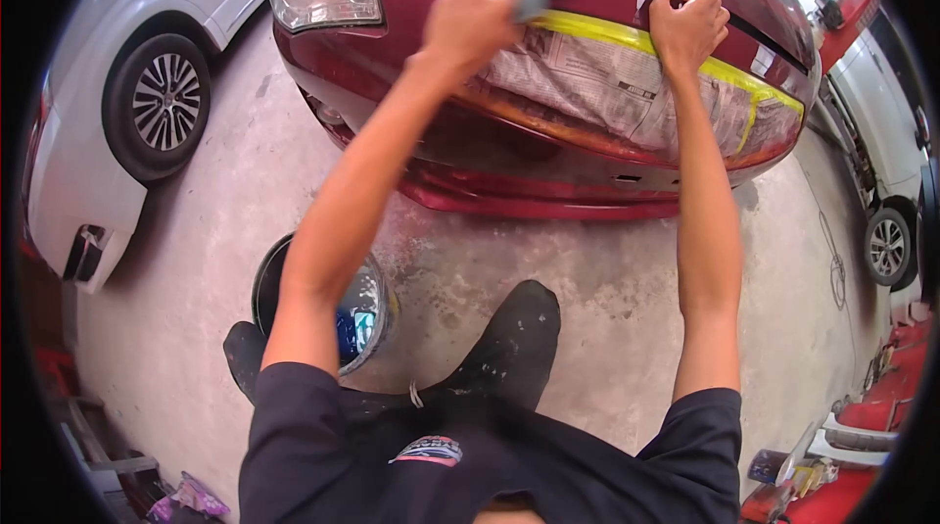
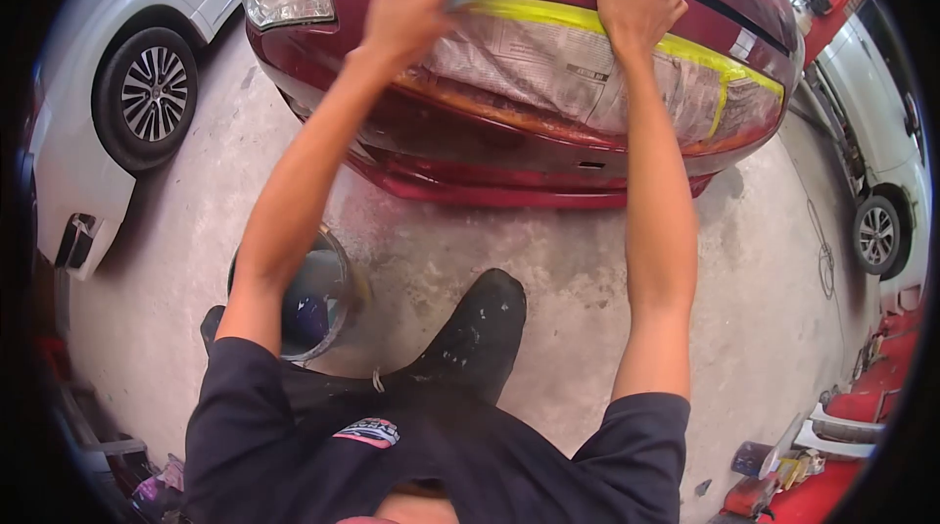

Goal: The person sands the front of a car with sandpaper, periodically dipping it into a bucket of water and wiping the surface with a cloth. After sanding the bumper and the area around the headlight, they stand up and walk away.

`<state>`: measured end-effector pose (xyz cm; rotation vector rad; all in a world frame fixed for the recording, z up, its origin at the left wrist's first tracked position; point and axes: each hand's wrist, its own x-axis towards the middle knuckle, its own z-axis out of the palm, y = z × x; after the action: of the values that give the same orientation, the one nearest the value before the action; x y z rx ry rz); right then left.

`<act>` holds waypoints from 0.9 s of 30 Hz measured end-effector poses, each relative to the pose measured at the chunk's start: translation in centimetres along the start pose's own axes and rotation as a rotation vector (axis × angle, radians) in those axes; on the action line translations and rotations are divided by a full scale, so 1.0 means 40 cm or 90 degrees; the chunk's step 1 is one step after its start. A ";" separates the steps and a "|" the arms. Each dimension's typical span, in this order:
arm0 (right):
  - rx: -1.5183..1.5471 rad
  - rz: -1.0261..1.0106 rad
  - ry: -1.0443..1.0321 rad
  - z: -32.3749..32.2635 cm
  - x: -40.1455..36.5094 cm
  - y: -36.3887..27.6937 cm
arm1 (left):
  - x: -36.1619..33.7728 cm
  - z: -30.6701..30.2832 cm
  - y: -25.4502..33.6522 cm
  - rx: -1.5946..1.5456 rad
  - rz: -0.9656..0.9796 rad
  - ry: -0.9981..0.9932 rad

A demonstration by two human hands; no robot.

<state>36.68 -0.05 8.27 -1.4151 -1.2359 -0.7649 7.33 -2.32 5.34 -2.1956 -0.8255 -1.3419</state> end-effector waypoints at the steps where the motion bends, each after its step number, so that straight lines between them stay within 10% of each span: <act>1: -0.014 0.002 0.010 0.006 0.001 -0.002 | -0.043 -0.026 -0.056 0.034 -0.070 -0.005; 6: -0.098 0.022 0.043 0.019 -0.006 -0.022 | -0.005 0.017 0.011 -0.037 -0.083 -0.028; 8: -0.051 0.010 0.030 0.005 -0.006 -0.009 | 0.052 0.150 0.072 -0.024 0.110 0.028; 17: -0.024 0.080 -0.026 -0.038 0.004 -0.085 | -0.045 0.045 -0.083 0.019 -0.013 0.115; 24: 0.152 -0.052 0.021 -0.047 0.010 0.123 | 0.101 0.092 0.083 -0.039 0.173 -0.121; 25: 0.120 -0.052 0.011 -0.075 0.025 0.185 | 0.069 0.007 0.094 -0.088 -0.043 -0.222; 27: 0.070 -0.048 0.019 -0.082 0.044 0.235 | -0.026 -0.005 -0.046 -0.058 0.044 -0.033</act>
<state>46.65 -1.85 7.90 -1.2708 -1.2948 -0.7551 5.57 -1.38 4.62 -2.3160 -0.7136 -1.3172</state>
